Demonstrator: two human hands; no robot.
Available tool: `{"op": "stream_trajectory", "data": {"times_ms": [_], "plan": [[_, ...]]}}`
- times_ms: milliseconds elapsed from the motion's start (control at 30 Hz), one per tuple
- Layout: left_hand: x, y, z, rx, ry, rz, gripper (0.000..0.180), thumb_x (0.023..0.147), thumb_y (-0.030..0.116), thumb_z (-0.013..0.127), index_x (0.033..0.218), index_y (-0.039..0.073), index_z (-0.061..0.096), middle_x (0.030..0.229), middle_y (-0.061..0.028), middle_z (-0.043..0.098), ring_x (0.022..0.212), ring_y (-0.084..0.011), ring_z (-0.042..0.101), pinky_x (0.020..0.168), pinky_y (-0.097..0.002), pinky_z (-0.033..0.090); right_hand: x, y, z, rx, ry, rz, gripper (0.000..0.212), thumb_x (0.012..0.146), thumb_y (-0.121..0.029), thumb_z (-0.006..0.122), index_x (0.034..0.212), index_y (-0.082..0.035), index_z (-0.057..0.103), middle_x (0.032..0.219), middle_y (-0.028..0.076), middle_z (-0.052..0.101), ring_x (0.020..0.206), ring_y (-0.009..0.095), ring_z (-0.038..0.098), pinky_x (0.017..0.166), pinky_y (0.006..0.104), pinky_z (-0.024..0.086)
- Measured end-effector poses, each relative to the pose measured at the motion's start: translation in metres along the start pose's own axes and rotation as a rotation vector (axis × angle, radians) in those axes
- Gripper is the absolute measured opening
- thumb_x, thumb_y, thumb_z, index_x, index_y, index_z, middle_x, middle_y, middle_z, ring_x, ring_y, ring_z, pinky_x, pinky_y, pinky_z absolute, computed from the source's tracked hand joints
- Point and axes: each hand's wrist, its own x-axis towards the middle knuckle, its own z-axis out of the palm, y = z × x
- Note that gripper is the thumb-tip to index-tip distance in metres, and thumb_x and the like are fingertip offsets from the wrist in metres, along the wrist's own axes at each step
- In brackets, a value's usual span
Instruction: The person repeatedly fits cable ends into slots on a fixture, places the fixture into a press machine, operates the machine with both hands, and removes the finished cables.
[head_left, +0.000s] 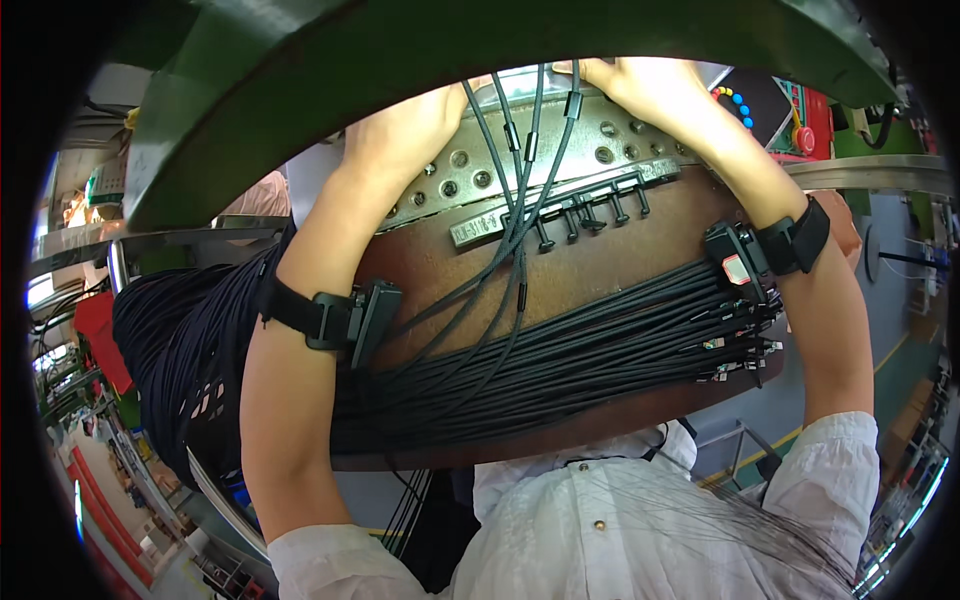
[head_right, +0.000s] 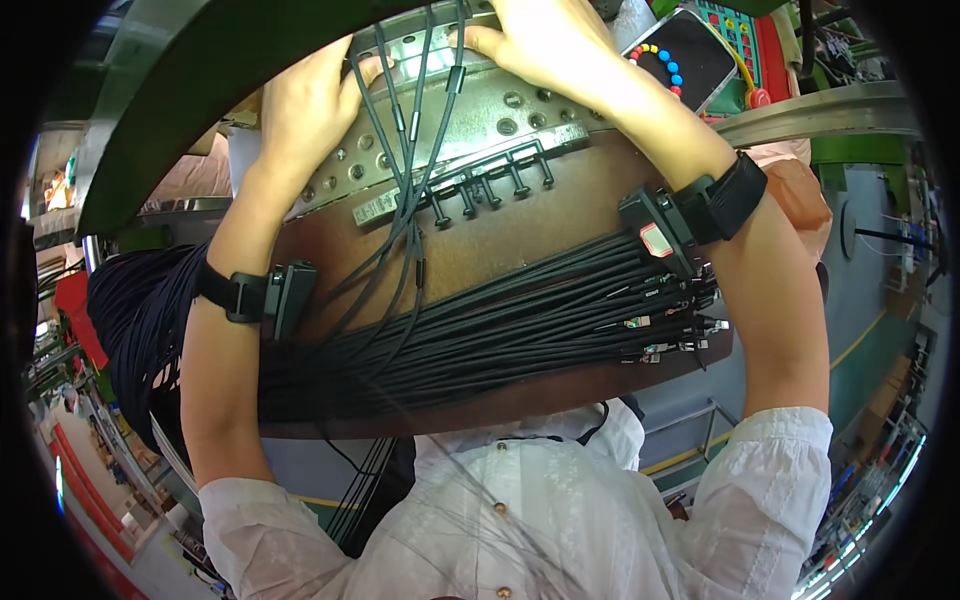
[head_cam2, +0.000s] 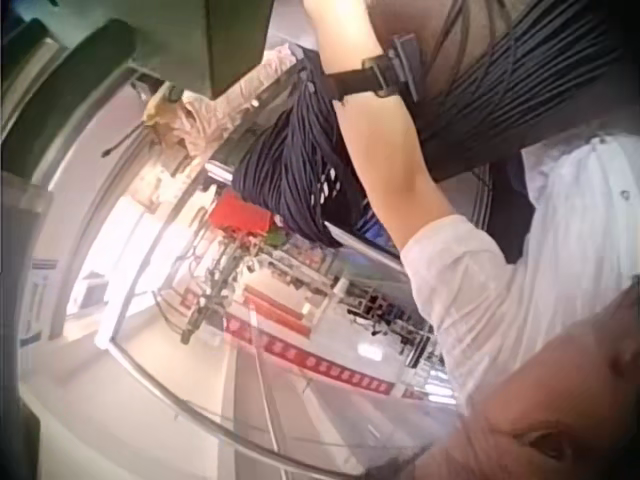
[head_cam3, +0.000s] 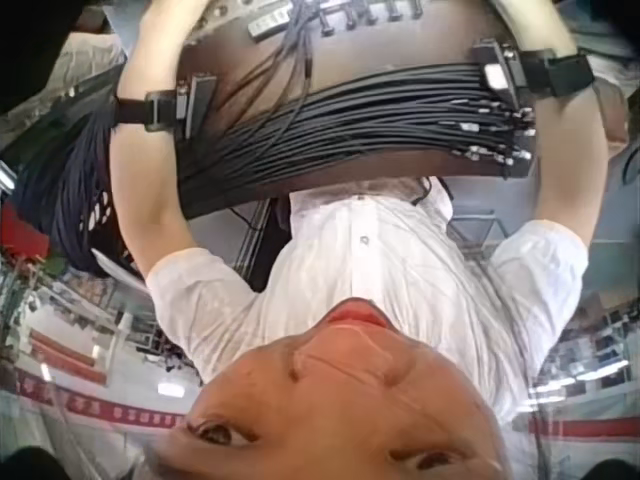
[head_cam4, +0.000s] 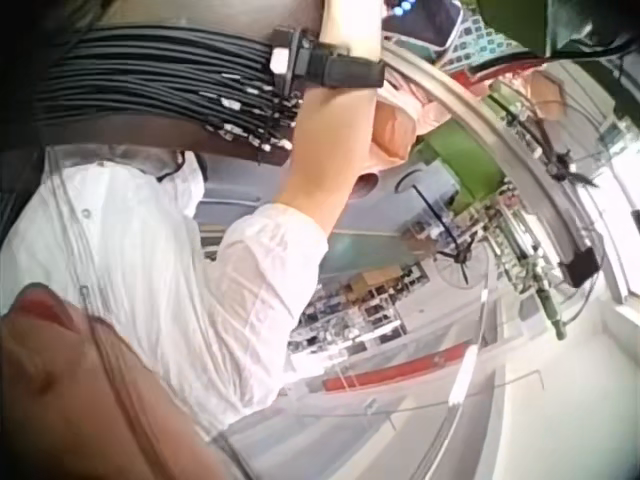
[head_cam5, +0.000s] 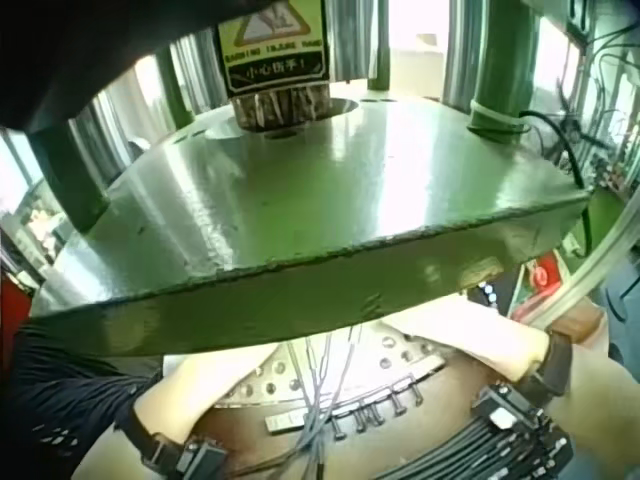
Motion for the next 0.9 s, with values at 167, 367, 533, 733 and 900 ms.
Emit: {"op": "stream_trajectory", "data": {"times_ms": [167, 367, 533, 733, 900], "plan": [[-0.008, 0.009, 0.004, -0.098, 0.079, -0.262, 0.021, 0.076, 0.022, 0.066, 0.087, 0.004, 0.066, 0.078, -0.0126, 0.064, 0.069, -0.0297, 0.06, 0.063, -0.0391, 0.049, -0.008, 0.0, 0.0, -0.012, 0.132, -0.003, 0.023, 0.081, -0.025, 0.064, 0.092, -0.005, 0.066, 0.083, 0.013, 0.064, 0.077, 0.027, 0.062, 0.066, 0.0365, 0.05], [-0.011, -0.004, 0.005, -0.004, 0.07, -0.157, 0.027, 0.075, 0.027, 0.068, 0.086, 0.003, 0.066, 0.077, -0.0125, 0.064, 0.067, -0.031, 0.06, 0.061, -0.0382, 0.049, -0.007, -0.003, -0.004, -0.129, 0.206, -0.187, 0.023, 0.079, -0.025, 0.064, 0.088, -0.004, 0.065, 0.076, 0.013, 0.063, 0.07, 0.027, 0.061, 0.062, 0.0369, 0.05], [-0.006, 0.015, -0.001, 0.081, -0.092, -0.361, 0.027, 0.074, 0.029, 0.069, 0.083, 0.004, 0.066, 0.072, -0.0113, 0.063, 0.063, -0.0293, 0.06, 0.058, -0.0382, 0.048, -0.006, -0.008, -0.005, -0.079, 0.163, -0.085, 0.024, 0.079, -0.026, 0.064, 0.086, -0.004, 0.065, 0.07, 0.012, 0.062, 0.064, 0.027, 0.061, 0.06, 0.0374, 0.049], [-0.015, 0.011, 0.003, 0.03, 0.111, -0.259, 0.027, 0.074, 0.031, 0.069, 0.082, 0.005, 0.067, 0.068, -0.0098, 0.063, 0.061, -0.0278, 0.059, 0.055, -0.0392, 0.047, -0.003, -0.006, -0.007, 0.023, 0.086, 0.015, 0.025, 0.079, -0.027, 0.064, 0.086, -0.004, 0.065, 0.068, 0.012, 0.062, 0.063, 0.027, 0.061, 0.059, 0.0375, 0.049], [-0.013, 0.008, 0.006, -0.045, 0.129, -0.271, 0.029, 0.074, 0.032, 0.069, 0.083, 0.005, 0.066, 0.068, -0.0095, 0.063, 0.063, -0.0274, 0.06, 0.057, -0.0388, 0.047, -0.005, -0.001, -0.002, -0.04, 0.203, -0.109, 0.026, 0.079, -0.028, 0.064, 0.088, -0.003, 0.064, 0.068, 0.012, 0.062, 0.061, 0.028, 0.06, 0.058, 0.0376, 0.049]]}}
